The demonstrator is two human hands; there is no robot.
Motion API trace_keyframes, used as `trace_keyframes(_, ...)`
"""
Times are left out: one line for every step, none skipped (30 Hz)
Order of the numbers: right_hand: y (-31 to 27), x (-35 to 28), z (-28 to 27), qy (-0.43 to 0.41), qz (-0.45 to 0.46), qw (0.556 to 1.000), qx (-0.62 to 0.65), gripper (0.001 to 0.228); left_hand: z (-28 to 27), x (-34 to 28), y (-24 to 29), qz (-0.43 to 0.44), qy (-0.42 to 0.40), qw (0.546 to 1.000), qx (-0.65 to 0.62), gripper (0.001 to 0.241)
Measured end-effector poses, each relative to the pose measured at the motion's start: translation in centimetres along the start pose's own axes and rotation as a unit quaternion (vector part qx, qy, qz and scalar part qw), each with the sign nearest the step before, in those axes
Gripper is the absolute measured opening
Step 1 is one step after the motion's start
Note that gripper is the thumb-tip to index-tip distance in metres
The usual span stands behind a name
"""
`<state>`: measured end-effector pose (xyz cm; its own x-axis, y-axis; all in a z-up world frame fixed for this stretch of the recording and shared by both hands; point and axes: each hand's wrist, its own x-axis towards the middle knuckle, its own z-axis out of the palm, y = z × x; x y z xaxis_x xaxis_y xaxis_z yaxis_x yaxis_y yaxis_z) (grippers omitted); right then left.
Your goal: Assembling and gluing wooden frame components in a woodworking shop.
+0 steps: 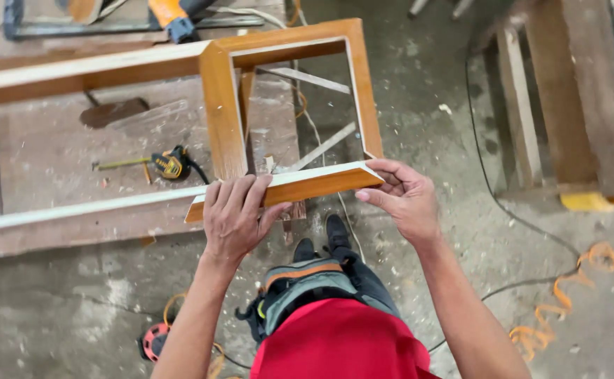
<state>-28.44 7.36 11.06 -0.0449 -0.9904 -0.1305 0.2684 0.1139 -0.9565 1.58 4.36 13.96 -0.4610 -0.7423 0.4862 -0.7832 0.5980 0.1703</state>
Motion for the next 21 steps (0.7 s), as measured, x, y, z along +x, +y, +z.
trace_keyframes(0.2,-0.8,0.3,0.02,-0.006,1.0,0.004,0.047,0.0,0.1,-0.2,0.019,-0.003,1.0,-0.009,0.052)
trace_keyframes(0.1,-1.5,0.3,0.035,-0.017,0.999,0.02,0.048,0.1,0.2,0.0,0.024,0.007,1.0,-0.018,0.051)
trace_keyframes(-0.1,-2.3,0.2,0.049,-0.028,0.998,0.036,0.048,0.2,0.3,0.2,0.029,0.018,0.999,-0.027,0.05)
trace_keyframes(-0.5,-3.0,0.1,0.066,-0.035,0.997,0.035,0.048,0.4,0.7,0.4,0.043,0.018,0.998,-0.038,0.05)
trace_keyframes(-0.9,-3.8,-0.2,0.082,-0.035,0.996,0.028,0.048,0.7,1.2,0.7,0.048,0.019,0.998,-0.046,0.051)
trace_keyframes(-1.2,-5.0,-0.4,0.1,-0.03,0.994,0.024,0.048,0.7,1.4,1.2,0.053,0.013,0.997,-0.055,0.053)
trace_keyframes(-1.4,-6.0,-0.9,0.12,-0.034,0.992,0.026,0.048,0.6,2.0,1.9,0.068,0.008,0.995,-0.067,0.053)
trace_keyframes(-1.7,-6.9,-1.6,0.138,-0.052,0.989,0.001,0.047,0.8,3.0,2.7,0.086,0.011,0.994,-0.073,0.052)
trace_keyframes(-2.1,-7.8,-2.5,0.157,-0.07,0.985,-0.025,0.045,1.1,4.1,3.7,0.103,0.015,0.991,-0.08,0.052)
trace_keyframes(-2.6,-8.7,-3.3,0.179,-0.08,0.98,-0.026,0.045,1.4,5.1,4.7,0.123,0.017,0.988,-0.093,0.052)
trace_keyframes(-3.1,-9.7,-4.1,0.204,-0.078,0.976,0.001,0.043,1.8,6.1,5.9,0.142,0.009,0.984,-0.102,0.053)
trace_keyframes(-3.4,-10.9,-4.9,0.228,-0.075,0.97,0.032,0.041,2.1,6.8,7.1,0.161,-0.003,0.981,-0.111,0.054)
trace_keyframes(-3.5,-12.1,-6.0,0.25,-0.083,0.964,0.034,0.041,2.6,7.7,8.6,0.181,-0.006,0.976,-0.123,0.054)
trace_keyframes(-3.7,-13.2,-7.3,0.272,-0.095,0.958,0.018,0.041,3.1,8.7,10.3,0.208,0.002,0.969,-0.132,0.053)
trace_keyframes(-3.9,-14.4,-8.6,0.293,-0.107,0.95,0.002,0.04,3.6,9.7,12.1,0.234,0.009,0.962,-0.141,0.053)
trace_keyframes(-4.0,-15.6,-10.0,0.312,-0.115,0.943,0.004,0.04,4.1,10.6,14.1,0.253,0.008,0.956,-0.151,0.053)
trace_keyframes(-4.1,-16.9,-11.4,0.34,-0.121,0.933,0.014,0.04,4.6,11.5,16.2,0.273,0.004,0.95,-0.154,0.052)
trace_keyframes(-4.2,-18.3,-13.0,0.368,-0.127,0.921,0.024,0.04,5.3,12.3,18.6,0.294,-0.001,0.943,-0.158,0.051)
trace_keyframes(-4.2,-19.7,-14.6,0.387,-0.135,0.912,0.026,0.04,5.9,13.0,21.1,0.313,-0.001,0.934,-0.169,0.051)
trace_keyframes(-4.4,-21.5,-16.4,0.419,-0.143,0.897,0.021,0.039,6.6,13.7,24.0,0.342,-0.001,0.922,-0.18,0.05)
trace_keyframes(-4.6,-23.4,-18.4,0.449,-0.15,0.881,0.017,0.039,7.4,14.5,27.2,0.371,0.0,0.909,-0.19,0.048)
